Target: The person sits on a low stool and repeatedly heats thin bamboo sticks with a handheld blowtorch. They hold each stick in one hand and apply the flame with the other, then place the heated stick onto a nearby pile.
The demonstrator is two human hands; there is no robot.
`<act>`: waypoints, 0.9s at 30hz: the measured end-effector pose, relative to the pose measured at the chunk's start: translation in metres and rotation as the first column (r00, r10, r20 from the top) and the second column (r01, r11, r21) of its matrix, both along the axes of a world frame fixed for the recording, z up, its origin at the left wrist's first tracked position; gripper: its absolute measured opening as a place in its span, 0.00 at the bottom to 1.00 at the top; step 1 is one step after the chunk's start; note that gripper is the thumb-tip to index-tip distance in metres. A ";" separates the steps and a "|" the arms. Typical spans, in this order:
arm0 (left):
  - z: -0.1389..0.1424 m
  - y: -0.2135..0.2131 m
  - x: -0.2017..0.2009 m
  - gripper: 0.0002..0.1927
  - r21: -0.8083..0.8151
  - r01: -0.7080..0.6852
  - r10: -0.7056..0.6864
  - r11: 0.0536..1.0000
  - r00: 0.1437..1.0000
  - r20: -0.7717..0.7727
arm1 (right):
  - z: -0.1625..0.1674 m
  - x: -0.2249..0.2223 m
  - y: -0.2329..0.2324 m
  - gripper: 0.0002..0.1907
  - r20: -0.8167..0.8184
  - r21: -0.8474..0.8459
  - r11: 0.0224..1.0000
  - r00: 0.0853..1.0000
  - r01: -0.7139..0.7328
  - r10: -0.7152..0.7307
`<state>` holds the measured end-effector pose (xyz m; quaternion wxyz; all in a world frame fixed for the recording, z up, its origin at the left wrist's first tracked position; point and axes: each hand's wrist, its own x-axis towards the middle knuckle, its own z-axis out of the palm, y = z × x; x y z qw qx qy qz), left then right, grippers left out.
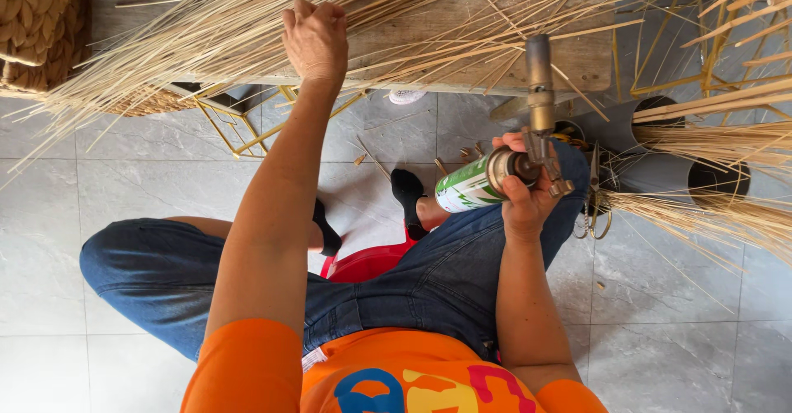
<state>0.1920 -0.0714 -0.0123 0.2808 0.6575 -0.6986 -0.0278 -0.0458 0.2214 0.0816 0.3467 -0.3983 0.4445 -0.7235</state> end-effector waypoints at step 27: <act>0.176 0.102 0.081 0.03 -0.263 0.299 -0.348 0.917 0.922 -0.167 | 0.022 0.011 0.008 0.20 -0.035 0.000 0.995 0.995 -0.096 0.096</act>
